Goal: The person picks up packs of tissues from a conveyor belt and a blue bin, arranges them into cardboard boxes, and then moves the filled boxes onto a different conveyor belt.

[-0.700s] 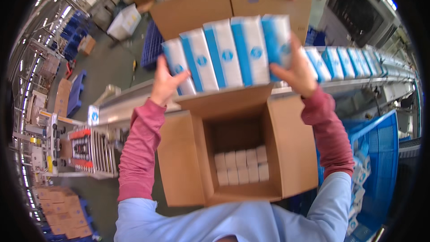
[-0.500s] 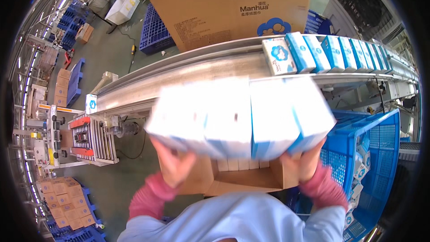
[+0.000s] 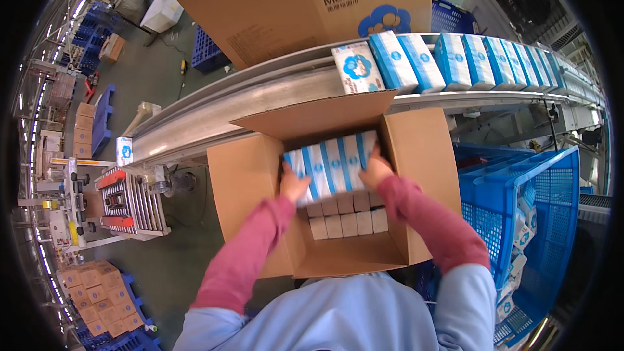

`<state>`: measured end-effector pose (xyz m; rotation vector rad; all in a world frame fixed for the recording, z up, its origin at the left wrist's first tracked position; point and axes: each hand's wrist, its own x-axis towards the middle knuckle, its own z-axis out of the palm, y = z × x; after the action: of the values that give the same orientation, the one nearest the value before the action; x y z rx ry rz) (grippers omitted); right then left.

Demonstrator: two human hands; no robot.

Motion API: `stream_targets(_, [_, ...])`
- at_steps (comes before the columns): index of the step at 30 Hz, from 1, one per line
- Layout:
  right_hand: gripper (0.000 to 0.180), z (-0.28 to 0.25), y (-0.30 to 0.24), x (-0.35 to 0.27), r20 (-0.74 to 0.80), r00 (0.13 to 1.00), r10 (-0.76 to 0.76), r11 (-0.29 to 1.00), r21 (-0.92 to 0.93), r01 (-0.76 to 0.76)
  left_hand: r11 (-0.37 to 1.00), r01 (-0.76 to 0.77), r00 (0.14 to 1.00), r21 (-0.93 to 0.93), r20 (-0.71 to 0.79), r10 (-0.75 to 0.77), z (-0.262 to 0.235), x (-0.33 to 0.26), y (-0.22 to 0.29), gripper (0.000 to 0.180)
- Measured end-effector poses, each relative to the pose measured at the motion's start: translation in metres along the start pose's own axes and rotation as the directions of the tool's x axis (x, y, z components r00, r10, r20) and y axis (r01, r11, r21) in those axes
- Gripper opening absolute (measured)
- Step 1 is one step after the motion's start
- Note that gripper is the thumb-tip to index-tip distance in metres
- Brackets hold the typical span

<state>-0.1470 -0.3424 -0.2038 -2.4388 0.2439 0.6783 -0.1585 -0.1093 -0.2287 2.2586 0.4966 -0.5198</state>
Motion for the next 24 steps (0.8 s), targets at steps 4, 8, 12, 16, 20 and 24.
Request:
stream_targets(4, [0.048, 0.042, 0.061, 0.112, 0.403, 0.863, 0.303, 0.906, -0.403, -0.13, 0.902, 0.292, 0.936, 0.318, 0.098, -0.338, 0.081, 0.051, 0.011, 0.072])
stream_targets(8, [0.048, 0.044, 0.086, 0.147, 0.172, 0.971, 0.168, 0.931, -0.351, -0.099, 0.811, 0.001, 0.955, 0.585, 0.24, -0.174, 0.112, 0.069, 0.038, 0.055])
stream_targets(12, [0.029, 0.014, 0.063, 0.095, 0.248, 0.962, -0.113, 0.852, -0.474, 0.222, 0.849, -0.076, 0.755, 0.523, 0.586, -0.294, 0.091, 0.063, 0.065, 0.041])
stream_targets(16, [0.028, 0.027, 0.107, 0.107, 0.38, 0.923, -0.065, 0.767, -0.572, 0.29, 0.715, -0.354, 0.753, 0.602, 0.637, -0.164, 0.111, 0.066, 0.081, 0.036])
stream_targets(20, [0.028, 0.054, 0.147, 0.123, 0.292, 0.949, -0.116, 0.732, -0.621, 0.281, 0.537, -0.635, 0.638, 0.556, 0.769, -0.041, 0.129, 0.033, 0.132, 0.033])
stream_targets(24, [0.026, -0.02, 0.05, 0.083, 0.533, 0.777, -0.336, 0.644, -0.472, 0.602, 0.546, -0.837, 0.077, 0.042, 0.996, 0.042, 0.034, -0.059, 0.246, 0.03])
